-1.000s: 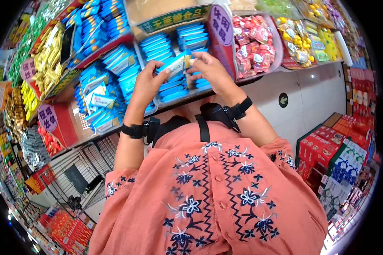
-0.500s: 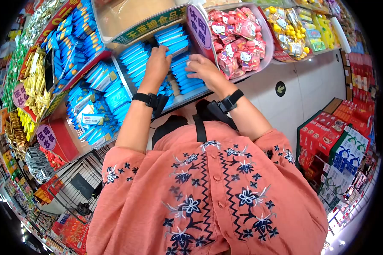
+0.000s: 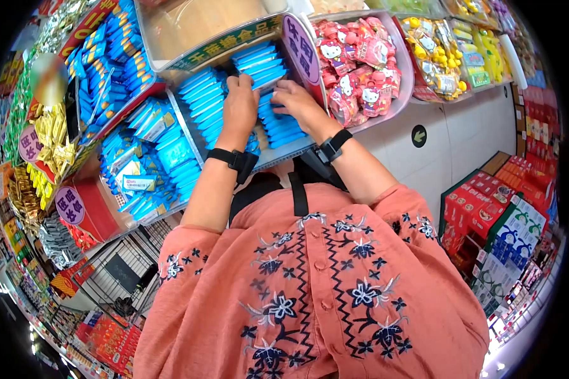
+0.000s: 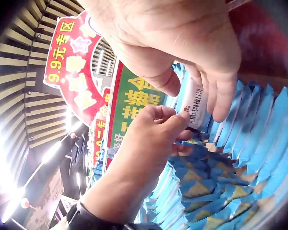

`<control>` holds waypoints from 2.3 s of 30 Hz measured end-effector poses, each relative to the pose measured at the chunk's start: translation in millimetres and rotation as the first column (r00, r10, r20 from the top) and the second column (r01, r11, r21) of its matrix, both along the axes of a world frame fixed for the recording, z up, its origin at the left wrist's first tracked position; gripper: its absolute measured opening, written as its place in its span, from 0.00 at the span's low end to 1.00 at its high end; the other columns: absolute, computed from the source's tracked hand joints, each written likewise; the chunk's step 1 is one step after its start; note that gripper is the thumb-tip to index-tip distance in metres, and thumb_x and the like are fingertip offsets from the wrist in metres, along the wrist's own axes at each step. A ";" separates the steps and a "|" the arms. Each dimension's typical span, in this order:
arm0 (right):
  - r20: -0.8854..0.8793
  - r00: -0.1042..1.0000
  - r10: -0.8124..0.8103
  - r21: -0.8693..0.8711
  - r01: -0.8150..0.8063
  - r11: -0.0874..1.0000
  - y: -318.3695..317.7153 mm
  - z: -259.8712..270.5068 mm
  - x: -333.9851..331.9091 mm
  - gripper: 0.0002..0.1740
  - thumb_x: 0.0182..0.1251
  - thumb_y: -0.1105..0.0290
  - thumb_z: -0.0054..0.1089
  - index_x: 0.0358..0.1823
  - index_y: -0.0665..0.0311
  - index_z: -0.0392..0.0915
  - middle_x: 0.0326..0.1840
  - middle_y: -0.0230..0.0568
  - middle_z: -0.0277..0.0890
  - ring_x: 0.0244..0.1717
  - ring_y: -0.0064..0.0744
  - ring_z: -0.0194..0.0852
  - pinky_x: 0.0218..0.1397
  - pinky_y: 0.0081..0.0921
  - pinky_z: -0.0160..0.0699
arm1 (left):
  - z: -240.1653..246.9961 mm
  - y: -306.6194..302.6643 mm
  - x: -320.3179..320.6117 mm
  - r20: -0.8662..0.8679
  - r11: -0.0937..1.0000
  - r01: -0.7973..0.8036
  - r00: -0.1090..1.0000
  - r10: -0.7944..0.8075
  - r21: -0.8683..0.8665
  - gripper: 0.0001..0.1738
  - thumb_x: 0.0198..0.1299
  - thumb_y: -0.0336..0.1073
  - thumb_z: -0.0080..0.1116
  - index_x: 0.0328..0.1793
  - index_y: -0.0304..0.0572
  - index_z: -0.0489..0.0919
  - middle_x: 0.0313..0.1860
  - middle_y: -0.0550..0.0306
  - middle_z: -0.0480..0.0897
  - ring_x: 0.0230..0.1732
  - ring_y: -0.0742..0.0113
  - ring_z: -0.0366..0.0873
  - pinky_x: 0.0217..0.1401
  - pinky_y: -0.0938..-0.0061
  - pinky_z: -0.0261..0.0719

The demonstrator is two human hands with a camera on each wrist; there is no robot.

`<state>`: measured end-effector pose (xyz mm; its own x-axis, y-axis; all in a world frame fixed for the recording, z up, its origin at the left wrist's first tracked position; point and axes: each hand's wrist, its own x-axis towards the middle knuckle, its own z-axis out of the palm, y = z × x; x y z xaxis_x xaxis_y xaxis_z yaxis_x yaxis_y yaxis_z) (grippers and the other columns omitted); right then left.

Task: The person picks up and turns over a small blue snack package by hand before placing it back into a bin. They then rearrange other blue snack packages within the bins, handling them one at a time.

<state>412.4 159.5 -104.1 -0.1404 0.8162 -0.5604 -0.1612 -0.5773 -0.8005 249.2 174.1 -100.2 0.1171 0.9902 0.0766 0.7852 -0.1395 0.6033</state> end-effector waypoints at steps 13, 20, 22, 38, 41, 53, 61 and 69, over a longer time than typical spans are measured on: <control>0.001 0.998 0.067 -0.071 -0.067 0.995 -3.1 -6.3 9.0 0.32 0.77 0.65 0.58 0.75 0.73 0.61 0.65 0.47 0.72 0.64 0.44 0.76 0.63 0.40 0.82 | 33.5 -13.1 -12.0 0.086 1.000 0.002 0.996 -0.004 0.022 0.19 0.62 0.34 0.68 0.55 0.40 0.74 0.51 0.41 0.75 0.50 0.35 0.79 0.49 0.51 0.82; -0.075 0.994 0.083 -0.061 -0.087 0.994 -12.3 13.6 0.6 0.30 0.78 0.65 0.56 0.72 0.77 0.63 0.67 0.57 0.71 0.65 0.51 0.78 0.63 0.43 0.84 | 68.8 -64.8 -84.6 0.156 0.989 -0.145 0.978 0.137 0.036 0.16 0.63 0.33 0.68 0.55 0.38 0.79 0.50 0.44 0.81 0.45 0.47 0.82 0.47 0.58 0.82; -0.074 0.992 0.105 -0.049 -0.109 0.993 -14.0 23.5 -6.3 0.28 0.78 0.64 0.56 0.70 0.75 0.65 0.67 0.57 0.72 0.64 0.50 0.79 0.62 0.42 0.84 | 71.4 -84.5 -116.7 0.178 0.974 -0.225 0.959 0.220 0.006 0.16 0.62 0.32 0.68 0.53 0.39 0.78 0.48 0.44 0.81 0.48 0.40 0.81 0.48 0.54 0.81; -0.081 0.953 0.293 0.010 -0.293 0.956 -44.0 70.4 -82.7 0.24 0.78 0.63 0.57 0.67 0.72 0.70 0.64 0.55 0.76 0.60 0.45 0.82 0.57 0.37 0.86 | 28.2 -120.9 -216.2 -0.346 0.998 -0.057 0.937 0.047 -0.017 0.34 0.51 0.35 0.74 0.66 0.39 0.77 0.59 0.44 0.80 0.63 0.43 0.77 0.63 0.52 0.77; -0.078 0.956 0.282 0.007 -0.282 0.959 -49.3 68.1 -85.6 0.24 0.77 0.63 0.57 0.67 0.72 0.70 0.64 0.54 0.76 0.60 0.45 0.82 0.56 0.37 0.86 | 32.3 -119.5 -216.4 -0.407 0.994 -0.077 0.913 0.037 -0.083 0.33 0.53 0.37 0.72 0.66 0.40 0.77 0.56 0.43 0.81 0.59 0.43 0.78 0.60 0.50 0.78; -0.190 0.901 0.389 0.100 -0.377 0.921 -52.9 97.1 -129.8 0.25 0.78 0.59 0.60 0.66 0.69 0.72 0.62 0.49 0.79 0.59 0.40 0.82 0.56 0.32 0.84 | 111.6 -126.2 -202.3 0.724 0.757 0.163 0.472 0.503 -0.632 0.28 0.71 0.45 0.59 0.69 0.32 0.74 0.55 0.48 0.86 0.46 0.61 0.89 0.42 0.71 0.89; -0.203 0.883 0.423 0.154 -0.398 0.904 -47.9 93.9 -143.5 0.14 0.75 0.60 0.64 0.49 0.62 0.77 0.43 0.32 0.78 0.45 0.22 0.78 0.51 0.27 0.82 | 114.2 -124.8 -188.6 0.795 0.728 0.346 0.402 0.455 -0.592 0.26 0.73 0.43 0.58 0.69 0.32 0.74 0.52 0.49 0.87 0.47 0.59 0.89 0.43 0.70 0.90; -0.239 0.944 0.227 0.102 -0.208 0.973 -43.3 90.2 -134.6 0.14 0.73 0.61 0.65 0.48 0.64 0.78 0.46 0.38 0.82 0.46 0.28 0.82 0.48 0.30 0.85 | 100.3 -120.9 -192.4 0.718 0.750 0.220 0.540 0.439 -0.623 0.20 0.74 0.45 0.58 0.61 0.35 0.77 0.48 0.54 0.86 0.44 0.68 0.88 0.40 0.78 0.84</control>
<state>277.8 116.2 -13.9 -0.4453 0.7884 -0.4245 -0.2367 -0.5608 -0.7934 56.9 53.2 0.1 0.2188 0.8322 -0.5095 -0.0967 0.5381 0.8373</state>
